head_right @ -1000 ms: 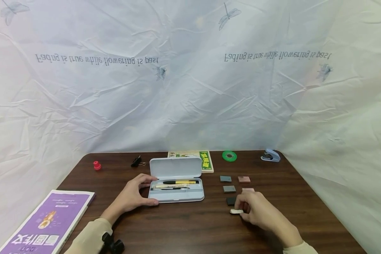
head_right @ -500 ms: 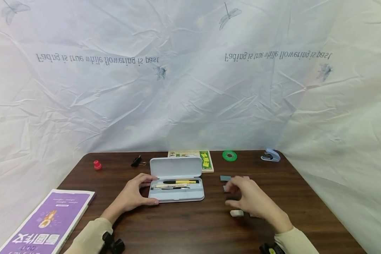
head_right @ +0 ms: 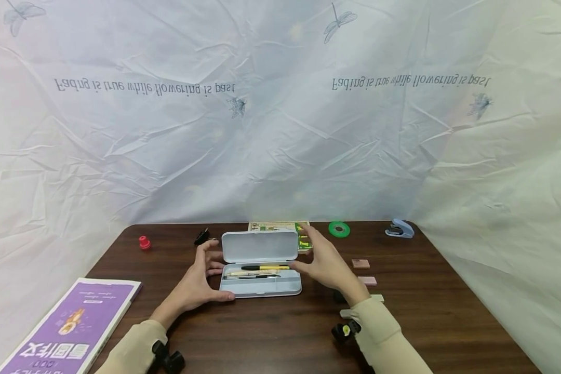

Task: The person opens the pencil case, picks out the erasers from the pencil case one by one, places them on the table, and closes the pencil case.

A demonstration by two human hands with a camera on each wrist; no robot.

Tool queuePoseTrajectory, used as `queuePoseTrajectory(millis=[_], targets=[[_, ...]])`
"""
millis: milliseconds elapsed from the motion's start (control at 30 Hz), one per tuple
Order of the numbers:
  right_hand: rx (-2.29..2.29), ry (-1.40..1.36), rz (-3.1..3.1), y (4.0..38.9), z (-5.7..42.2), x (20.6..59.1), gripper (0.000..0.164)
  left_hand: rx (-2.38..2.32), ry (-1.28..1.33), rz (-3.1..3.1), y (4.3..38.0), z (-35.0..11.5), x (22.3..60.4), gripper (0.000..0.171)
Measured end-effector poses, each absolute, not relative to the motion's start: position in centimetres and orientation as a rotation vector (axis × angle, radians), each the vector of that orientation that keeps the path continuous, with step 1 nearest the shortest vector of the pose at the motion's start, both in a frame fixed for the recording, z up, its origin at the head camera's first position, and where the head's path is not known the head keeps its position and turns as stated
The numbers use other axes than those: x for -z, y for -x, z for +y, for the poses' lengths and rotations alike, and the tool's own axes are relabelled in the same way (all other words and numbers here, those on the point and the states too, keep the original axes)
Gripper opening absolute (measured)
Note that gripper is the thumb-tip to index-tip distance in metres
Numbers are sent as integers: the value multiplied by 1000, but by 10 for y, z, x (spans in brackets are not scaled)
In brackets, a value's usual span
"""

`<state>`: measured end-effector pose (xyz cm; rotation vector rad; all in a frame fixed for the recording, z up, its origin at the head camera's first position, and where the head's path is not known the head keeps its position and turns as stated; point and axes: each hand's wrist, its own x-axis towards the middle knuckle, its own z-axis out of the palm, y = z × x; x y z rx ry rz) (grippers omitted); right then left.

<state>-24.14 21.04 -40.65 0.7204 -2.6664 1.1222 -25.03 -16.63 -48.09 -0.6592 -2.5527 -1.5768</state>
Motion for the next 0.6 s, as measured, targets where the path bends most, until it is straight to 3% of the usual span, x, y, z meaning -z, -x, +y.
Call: queuePoseTrajectory(millis=[133,300,500,600], targets=[[-1097,-725,-2636,246,205,407,74,1553,635,-2600,250,-167,480,141],[-1075,-781,-2678,246,204,409,22,1442,645,-2661,248,-169,478,107],[-975,-977,-2808,244,200,412,4,1387,702,-2660,248,-172,479,67],[-917,-1001,-2844,242,197,411,5,1385,700,-2654,248,-172,480,62]])
